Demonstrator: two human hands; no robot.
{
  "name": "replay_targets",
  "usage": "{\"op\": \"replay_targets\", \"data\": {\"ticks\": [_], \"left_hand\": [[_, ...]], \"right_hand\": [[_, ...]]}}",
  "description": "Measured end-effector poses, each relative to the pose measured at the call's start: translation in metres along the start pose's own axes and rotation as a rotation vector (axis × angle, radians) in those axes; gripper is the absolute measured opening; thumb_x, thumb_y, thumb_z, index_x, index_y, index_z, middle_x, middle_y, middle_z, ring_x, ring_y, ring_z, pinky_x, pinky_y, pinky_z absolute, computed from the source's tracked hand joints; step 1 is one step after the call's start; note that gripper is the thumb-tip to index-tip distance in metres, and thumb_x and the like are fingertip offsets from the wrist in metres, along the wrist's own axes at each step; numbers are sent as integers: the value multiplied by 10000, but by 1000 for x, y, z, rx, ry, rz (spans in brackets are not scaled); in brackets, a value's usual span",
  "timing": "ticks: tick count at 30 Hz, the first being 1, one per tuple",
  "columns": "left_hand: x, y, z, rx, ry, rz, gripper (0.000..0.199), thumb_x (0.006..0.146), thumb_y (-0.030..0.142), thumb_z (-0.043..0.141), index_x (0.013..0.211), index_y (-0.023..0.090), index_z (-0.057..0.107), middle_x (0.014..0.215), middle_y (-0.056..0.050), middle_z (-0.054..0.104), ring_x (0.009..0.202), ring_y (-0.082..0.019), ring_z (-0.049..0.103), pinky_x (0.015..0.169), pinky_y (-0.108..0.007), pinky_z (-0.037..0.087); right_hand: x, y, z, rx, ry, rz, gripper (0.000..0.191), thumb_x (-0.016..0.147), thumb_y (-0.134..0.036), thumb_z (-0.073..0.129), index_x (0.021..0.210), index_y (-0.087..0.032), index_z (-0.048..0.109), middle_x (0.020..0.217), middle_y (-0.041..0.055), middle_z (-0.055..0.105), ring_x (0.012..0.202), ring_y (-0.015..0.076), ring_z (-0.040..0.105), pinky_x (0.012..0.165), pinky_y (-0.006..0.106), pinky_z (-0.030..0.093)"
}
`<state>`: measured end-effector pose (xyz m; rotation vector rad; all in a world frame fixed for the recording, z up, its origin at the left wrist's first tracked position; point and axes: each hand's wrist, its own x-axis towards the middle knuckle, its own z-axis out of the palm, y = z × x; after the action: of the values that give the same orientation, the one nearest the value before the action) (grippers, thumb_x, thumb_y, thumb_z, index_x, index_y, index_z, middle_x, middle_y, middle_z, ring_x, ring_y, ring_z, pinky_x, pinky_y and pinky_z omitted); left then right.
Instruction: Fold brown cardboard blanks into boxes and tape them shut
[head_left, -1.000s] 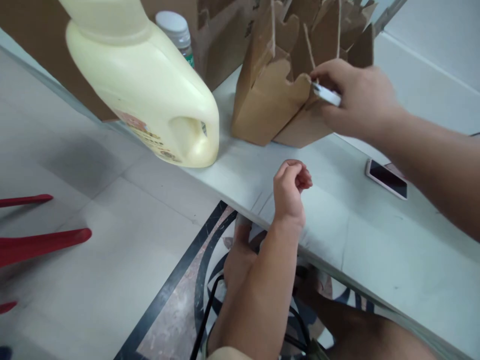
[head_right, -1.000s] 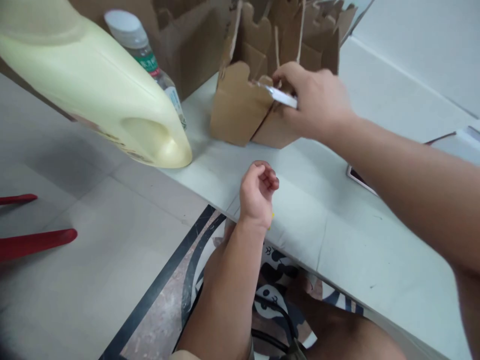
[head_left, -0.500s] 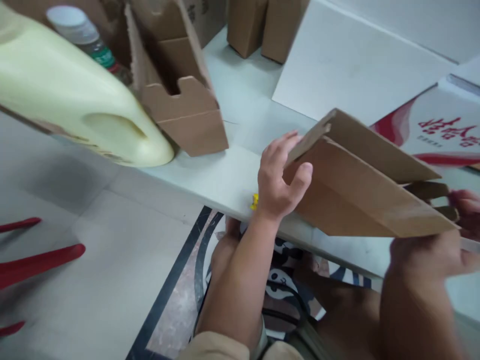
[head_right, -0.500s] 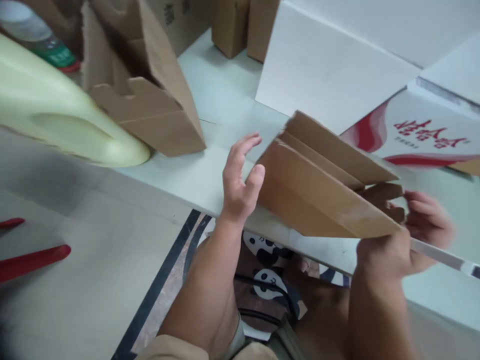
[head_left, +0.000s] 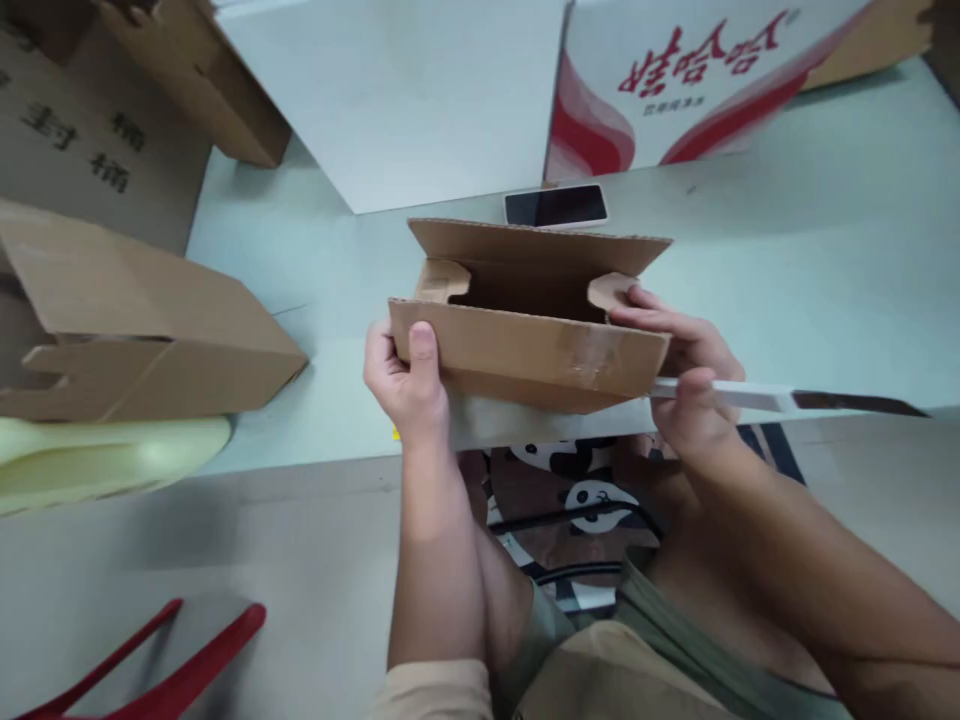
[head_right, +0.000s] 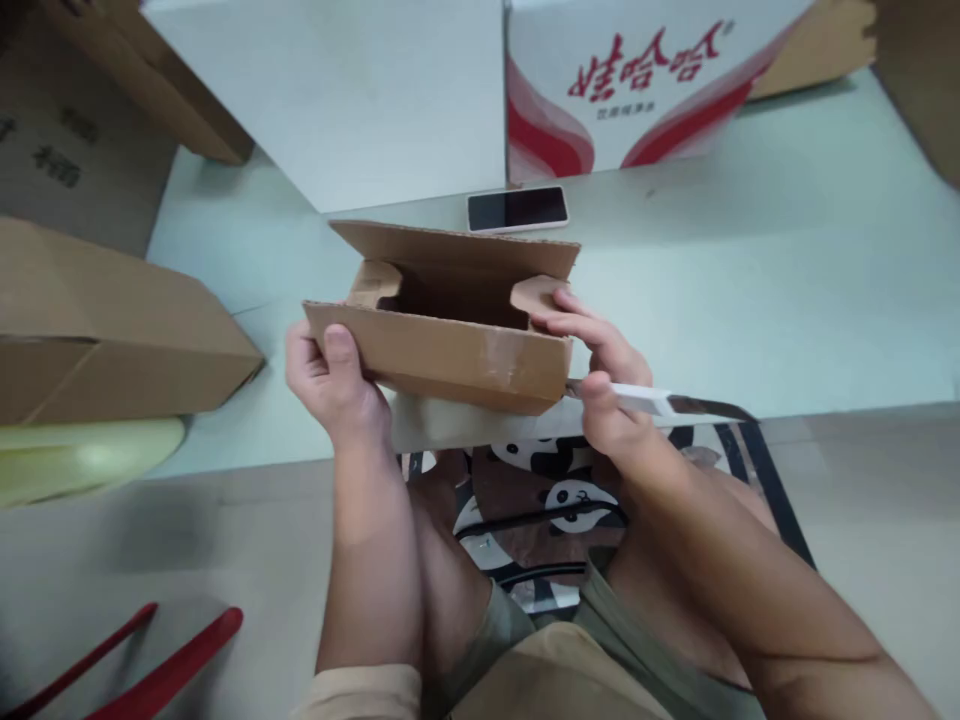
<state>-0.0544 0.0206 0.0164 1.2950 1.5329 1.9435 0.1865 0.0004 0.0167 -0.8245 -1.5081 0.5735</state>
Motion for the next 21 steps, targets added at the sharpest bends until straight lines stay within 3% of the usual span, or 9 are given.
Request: {"op": "replay_targets", "data": {"ticks": [4, 7, 10, 13, 17, 19, 21], "left_hand": [[-7, 5, 6, 111, -98, 95, 679, 807, 674, 651, 1329, 272, 484, 1418, -99, 553, 1097, -208, 619, 1006, -367, 494], [-14, 5, 8, 141, -161, 119, 673, 821, 607, 653, 1384, 298, 454, 1569, -99, 425, 1151, -215, 589, 1060, -378, 474], [-20, 5, 8, 100, -205, 133, 644, 840, 515, 660, 1414, 308, 455, 1617, -87, 378, 1221, -229, 573, 1107, -396, 454], [-24, 6, 7, 71, -241, 171, 660, 856, 461, 656, 1463, 333, 431, 1660, -57, 322, 1357, -243, 518, 1163, -411, 418], [-24, 8, 7, 50, -266, 192, 615, 883, 397, 638, 1470, 331, 467, 1629, -43, 398, 1464, -245, 444, 1215, -423, 372], [-23, 7, 7, 68, -279, 205, 467, 896, 371, 619, 1355, 284, 602, 1520, -53, 539, 1433, -249, 488, 1220, -438, 370], [-22, 7, 7, 100, -280, 231, 315, 904, 344, 602, 1180, 241, 714, 1385, -57, 647, 1368, -248, 553, 1216, -454, 380]], "right_hand": [[-6, -7, -10, -81, 9, 87, 327, 955, -479, 549, 1223, -322, 653, 1216, 70, 702, 1346, 308, 563, 1201, 585, 404], [-5, -2, -19, -123, 75, 112, 408, 916, -488, 596, 1301, -356, 578, 1396, 64, 589, 1389, 323, 505, 1166, 586, 428], [1, 6, -26, -77, 63, 168, 636, 875, -567, 615, 1455, -408, 408, 1614, 19, 377, 1504, 333, 366, 1181, 595, 400], [6, 13, -28, 35, -15, 176, 712, 861, -608, 607, 1493, -420, 340, 1610, 18, 392, 1503, 321, 377, 1216, 587, 362], [5, 15, -26, 56, 2, 123, 475, 888, -577, 587, 1306, -351, 563, 1410, 50, 556, 1416, 318, 478, 1241, 577, 339], [3, 14, -26, 13, 8, 112, 355, 909, -570, 560, 1122, -301, 654, 1330, 63, 582, 1406, 327, 483, 1261, 581, 311], [3, 13, -26, -21, 5, 129, 360, 914, -593, 540, 1033, -278, 671, 1297, 75, 588, 1405, 339, 479, 1267, 594, 301]]}}
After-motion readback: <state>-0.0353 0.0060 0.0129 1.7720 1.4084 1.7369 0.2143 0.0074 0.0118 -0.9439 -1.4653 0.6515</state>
